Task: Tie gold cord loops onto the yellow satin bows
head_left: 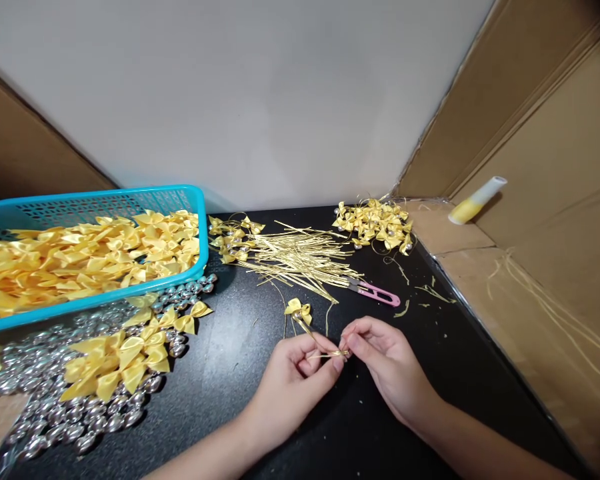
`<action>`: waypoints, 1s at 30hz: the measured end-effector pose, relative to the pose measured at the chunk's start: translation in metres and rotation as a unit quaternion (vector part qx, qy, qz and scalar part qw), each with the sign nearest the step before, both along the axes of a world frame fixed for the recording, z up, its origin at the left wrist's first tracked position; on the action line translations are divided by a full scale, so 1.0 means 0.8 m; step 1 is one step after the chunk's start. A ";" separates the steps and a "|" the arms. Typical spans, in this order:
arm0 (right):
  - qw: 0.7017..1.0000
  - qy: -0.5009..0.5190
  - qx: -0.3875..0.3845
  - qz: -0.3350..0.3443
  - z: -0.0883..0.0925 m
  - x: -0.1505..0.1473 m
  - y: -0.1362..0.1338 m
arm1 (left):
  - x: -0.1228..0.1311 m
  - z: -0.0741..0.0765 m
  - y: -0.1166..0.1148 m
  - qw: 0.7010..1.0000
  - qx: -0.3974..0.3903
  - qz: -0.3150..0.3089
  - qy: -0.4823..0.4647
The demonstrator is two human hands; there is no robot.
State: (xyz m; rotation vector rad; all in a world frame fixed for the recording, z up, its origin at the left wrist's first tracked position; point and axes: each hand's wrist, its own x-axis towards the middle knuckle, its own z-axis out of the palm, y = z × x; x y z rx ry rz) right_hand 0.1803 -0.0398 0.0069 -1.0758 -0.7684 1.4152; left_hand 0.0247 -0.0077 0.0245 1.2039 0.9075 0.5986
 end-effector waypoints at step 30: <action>0.999 -0.010 0.011 0.036 0.001 0.001 -0.001 | -0.003 -0.004 0.000 1.000 -0.015 -0.007 -0.015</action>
